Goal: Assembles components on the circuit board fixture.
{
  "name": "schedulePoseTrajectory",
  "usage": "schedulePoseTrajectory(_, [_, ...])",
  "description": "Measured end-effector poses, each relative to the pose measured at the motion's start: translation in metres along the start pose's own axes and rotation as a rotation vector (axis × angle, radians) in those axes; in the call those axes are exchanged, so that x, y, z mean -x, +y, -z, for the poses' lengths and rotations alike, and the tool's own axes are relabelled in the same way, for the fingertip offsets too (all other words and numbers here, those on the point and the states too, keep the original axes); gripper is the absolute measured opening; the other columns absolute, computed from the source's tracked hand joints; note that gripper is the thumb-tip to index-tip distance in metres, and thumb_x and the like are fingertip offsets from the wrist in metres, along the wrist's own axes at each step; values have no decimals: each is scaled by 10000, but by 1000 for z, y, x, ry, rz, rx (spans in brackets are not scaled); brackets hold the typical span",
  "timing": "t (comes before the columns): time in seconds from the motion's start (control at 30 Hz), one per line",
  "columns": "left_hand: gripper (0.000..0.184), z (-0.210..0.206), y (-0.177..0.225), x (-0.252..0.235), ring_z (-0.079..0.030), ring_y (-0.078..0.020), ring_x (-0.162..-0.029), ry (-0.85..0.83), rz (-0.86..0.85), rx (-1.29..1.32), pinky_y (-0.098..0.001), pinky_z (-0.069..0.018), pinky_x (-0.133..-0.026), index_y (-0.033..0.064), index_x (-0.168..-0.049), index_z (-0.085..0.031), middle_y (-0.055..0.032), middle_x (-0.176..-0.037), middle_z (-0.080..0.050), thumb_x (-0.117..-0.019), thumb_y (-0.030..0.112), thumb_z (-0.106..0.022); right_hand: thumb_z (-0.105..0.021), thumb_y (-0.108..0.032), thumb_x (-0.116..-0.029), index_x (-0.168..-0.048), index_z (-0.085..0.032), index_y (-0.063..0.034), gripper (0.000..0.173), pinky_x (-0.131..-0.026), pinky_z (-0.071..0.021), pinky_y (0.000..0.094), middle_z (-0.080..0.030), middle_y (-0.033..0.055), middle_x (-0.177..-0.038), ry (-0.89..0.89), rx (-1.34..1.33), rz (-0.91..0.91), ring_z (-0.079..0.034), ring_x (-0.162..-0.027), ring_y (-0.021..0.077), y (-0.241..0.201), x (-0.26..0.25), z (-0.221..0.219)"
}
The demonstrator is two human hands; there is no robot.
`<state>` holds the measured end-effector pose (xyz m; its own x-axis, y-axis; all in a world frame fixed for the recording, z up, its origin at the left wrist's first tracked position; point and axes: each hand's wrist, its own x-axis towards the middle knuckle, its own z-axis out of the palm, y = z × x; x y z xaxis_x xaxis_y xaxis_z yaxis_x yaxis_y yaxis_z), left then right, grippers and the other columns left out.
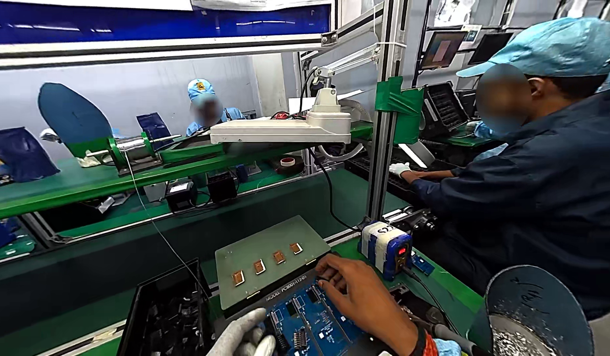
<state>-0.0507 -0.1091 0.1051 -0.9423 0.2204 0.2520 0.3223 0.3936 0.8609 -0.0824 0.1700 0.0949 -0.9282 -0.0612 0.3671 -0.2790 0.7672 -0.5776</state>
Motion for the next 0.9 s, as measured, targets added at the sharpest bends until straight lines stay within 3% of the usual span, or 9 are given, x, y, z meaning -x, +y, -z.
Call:
schedulePoseTrajectory(0.07, [339, -6, -16, -2, -734, -145, -912, 78, -41, 54, -321, -631, -762, 67, -1240, -715, -58, -1123, -752, -972, 273, -689, -631, -279, -959, -1086, -713, -168, 188, -722, -596, 317, -741, -33, -913, -13, 50, -8, -712, -789, 94, -3, -1, -2])
schedulePoseTrajectory(0.23, [318, -15, -6, 0, -740, -134, -867, 118, -21, 122, -314, -638, -709, 65, -1246, -713, -46, -1132, -755, -980, 237, -682, -633, -276, -949, -1011, -739, -168, 164, -700, -593, 331, -732, -26, -879, 43, 130, 25, -705, -766, 105, -4, -1, -7])
schedulePoseTrajectory(0.4, [319, -13, -7, -2, -713, -112, -759, 96, 18, 157, -294, -614, -671, 58, -1273, -690, -45, -1045, -756, -972, 161, -677, -654, -283, -929, -968, -762, -182, 153, -691, -599, 313, -731, -31, -875, 95, 188, 50, -702, -754, 94, -4, 0, -11])
schedulePoseTrajectory(0.53, [285, -14, -7, -2, -719, -99, -755, 108, 42, 155, -286, -620, -687, 68, -1222, -722, -38, -1051, -767, -959, 175, -701, -656, -279, -937, -940, -772, -167, 161, -715, -598, 332, -736, -17, -888, 70, 216, 100, -707, -778, 114, -8, 0, -8])
schedulePoseTrajectory(0.67, [250, -15, -7, -3, -680, -94, -640, 146, 55, 181, -281, -587, -589, 86, -1182, -754, -24, -958, -775, -959, 187, -709, -615, -298, -944, -895, -766, -165, 208, -714, -583, 353, -698, 3, -842, 94, 319, 171, -690, -791, 160, -11, 6, -12])
schedulePoseTrajectory(0.73, [249, -14, -6, -3, -672, -101, -608, 140, 65, 205, -280, -582, -564, 83, -1187, -755, -28, -918, -775, -966, 181, -698, -575, -336, -974, -935, -789, -191, 262, -789, -570, 378, -725, 2, -938, 75, 370, 170, -685, -935, 196, -17, 9, -9])
schedulePoseTrajectory(0.8, [249, -13, -6, -3, -674, -118, -592, 130, 73, 232, -287, -584, -543, 76, -1197, -750, -37, -893, -773, -979, 180, -687, -581, -369, -984, -1028, -801, -247, 256, -836, -569, 354, -726, -43, -1085, 72, 326, 211, -662, -1046, 167, -26, 10, -6])
schedulePoseTrajectory(0.9, [243, -12, -5, -3, -677, -132, -583, 126, 65, 262, -299, -584, -520, 54, -1189, -745, -53, -887, -773, -986, 170, -677, -707, -372, -968, -1262, -740, -225, 330, -875, -592, 323, -707, -8, -1215, 11, 32, 386, -679, -1041, 128, -47, 9, -8])
